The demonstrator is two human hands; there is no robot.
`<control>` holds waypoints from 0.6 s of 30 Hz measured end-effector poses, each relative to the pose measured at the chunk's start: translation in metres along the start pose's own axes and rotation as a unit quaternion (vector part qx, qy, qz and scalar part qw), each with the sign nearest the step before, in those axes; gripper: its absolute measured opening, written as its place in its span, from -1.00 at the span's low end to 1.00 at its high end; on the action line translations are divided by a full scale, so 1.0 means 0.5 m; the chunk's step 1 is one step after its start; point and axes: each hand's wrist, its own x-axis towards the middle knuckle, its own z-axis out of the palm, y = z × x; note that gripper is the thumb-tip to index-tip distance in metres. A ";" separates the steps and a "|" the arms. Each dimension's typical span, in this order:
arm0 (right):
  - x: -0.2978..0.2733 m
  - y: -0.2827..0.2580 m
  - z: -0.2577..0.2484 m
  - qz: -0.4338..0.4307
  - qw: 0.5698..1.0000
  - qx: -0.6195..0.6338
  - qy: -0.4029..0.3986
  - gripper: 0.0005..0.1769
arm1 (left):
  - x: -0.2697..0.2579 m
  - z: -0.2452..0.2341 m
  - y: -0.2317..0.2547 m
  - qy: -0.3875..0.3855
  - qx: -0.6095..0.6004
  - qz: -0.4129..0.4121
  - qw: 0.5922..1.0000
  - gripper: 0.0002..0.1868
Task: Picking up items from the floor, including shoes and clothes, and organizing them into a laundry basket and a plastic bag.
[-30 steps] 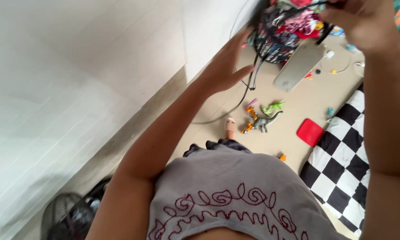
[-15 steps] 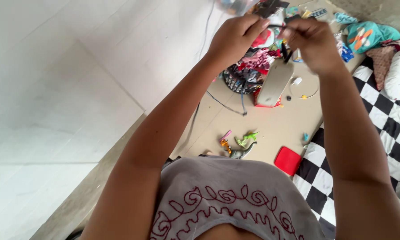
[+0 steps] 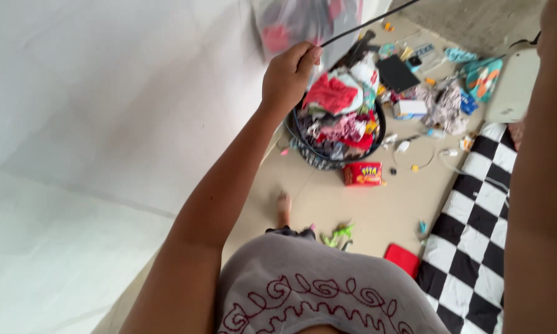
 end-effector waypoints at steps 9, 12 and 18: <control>0.324 0.204 0.062 -0.028 0.997 0.007 0.071 -0.78 | 0.268 -0.002 -0.100 0.184 0.058 0.024 0.981 -0.71; 0.423 0.262 0.154 -0.023 0.997 0.028 0.064 -0.76 | 0.319 -0.029 -0.134 0.213 0.101 -0.010 0.972 -0.72; 0.524 0.325 0.344 -0.021 0.995 0.101 -0.014 -0.80 | 0.330 -0.069 -0.205 0.254 0.195 -0.022 0.947 -0.71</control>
